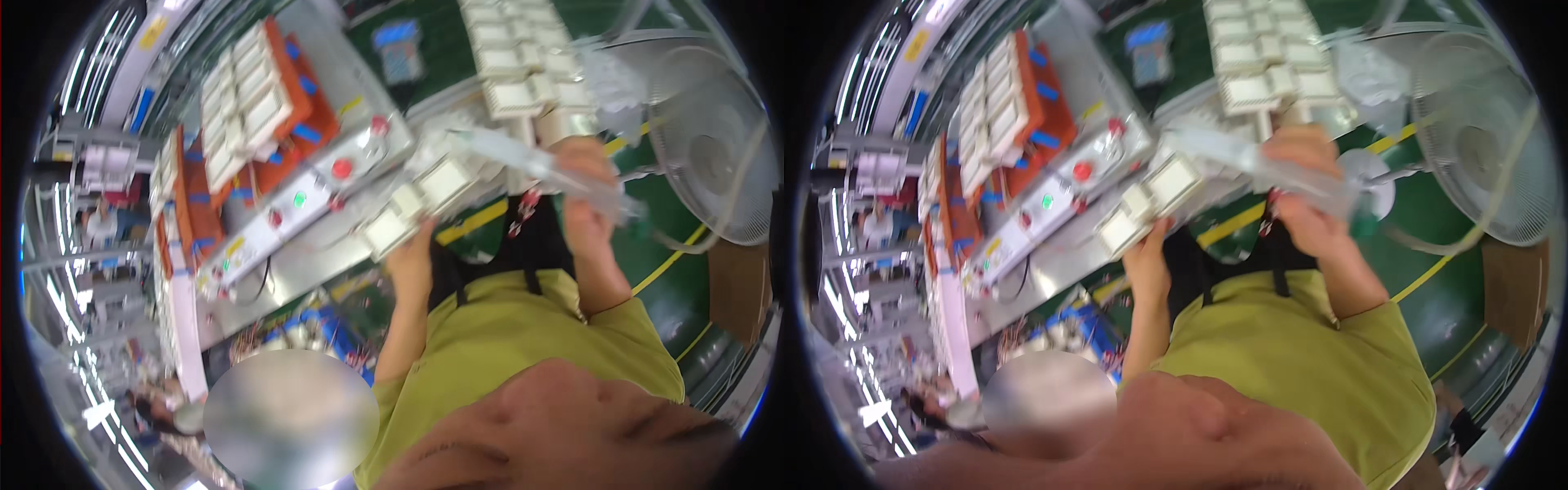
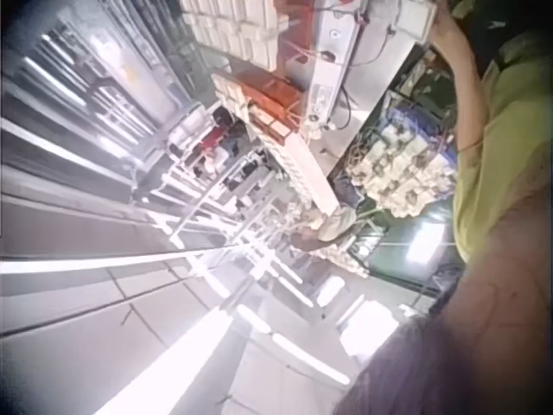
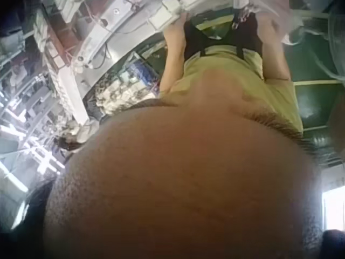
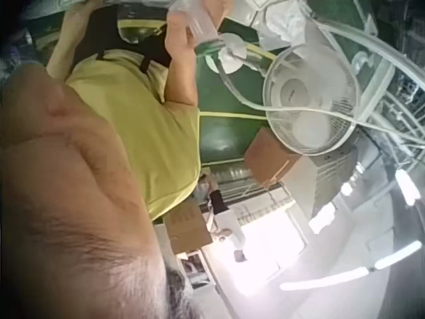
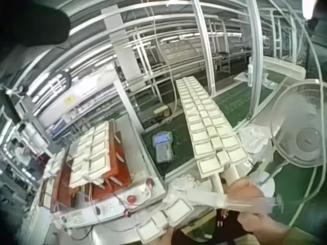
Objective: Applying adhesive to electronic components using a syringe at an assembly line workstation.
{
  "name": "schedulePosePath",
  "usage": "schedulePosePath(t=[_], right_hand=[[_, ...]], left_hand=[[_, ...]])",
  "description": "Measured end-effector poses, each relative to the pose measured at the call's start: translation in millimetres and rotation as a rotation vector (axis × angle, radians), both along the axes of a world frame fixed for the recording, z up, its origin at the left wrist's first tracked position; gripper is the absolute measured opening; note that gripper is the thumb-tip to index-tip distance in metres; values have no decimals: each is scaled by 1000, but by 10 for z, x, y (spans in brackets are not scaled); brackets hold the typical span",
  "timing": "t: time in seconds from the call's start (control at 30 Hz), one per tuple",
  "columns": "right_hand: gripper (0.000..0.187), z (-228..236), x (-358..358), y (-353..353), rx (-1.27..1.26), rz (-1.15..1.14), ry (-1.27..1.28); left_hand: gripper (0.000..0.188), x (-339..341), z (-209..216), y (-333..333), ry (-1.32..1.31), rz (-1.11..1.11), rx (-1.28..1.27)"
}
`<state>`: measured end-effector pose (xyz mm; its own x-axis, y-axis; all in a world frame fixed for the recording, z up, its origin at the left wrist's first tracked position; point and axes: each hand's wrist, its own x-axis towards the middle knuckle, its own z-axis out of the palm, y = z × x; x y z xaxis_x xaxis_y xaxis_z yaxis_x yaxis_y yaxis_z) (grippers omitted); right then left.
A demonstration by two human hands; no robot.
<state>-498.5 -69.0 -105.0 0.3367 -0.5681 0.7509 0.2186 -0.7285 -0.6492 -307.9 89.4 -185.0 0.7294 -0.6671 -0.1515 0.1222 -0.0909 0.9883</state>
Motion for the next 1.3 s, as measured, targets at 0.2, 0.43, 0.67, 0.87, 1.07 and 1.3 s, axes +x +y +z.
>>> schedulePosePath(t=[0.2,0.43,0.67,0.87,1.07,1.3], right_hand=[[41,97,48,330,308,139,-182],[32,25,58,346,408,144,-183],[22,9,79,282,211,131,-102],[19,-1,126,253,157,162,-55],[18,11,94,254,133,168,2],[19,18,88,248,158,168,5]], left_hand=[[38,-156,99,-41,98,-64,-209],[54,-145,144,-99,-163,-190,-132],[54,-148,170,-133,-224,-203,-107],[53,-141,179,-127,-220,-205,-92],[53,-147,153,-141,-121,-172,-121],[52,-125,84,-108,-67,-174,-106]])
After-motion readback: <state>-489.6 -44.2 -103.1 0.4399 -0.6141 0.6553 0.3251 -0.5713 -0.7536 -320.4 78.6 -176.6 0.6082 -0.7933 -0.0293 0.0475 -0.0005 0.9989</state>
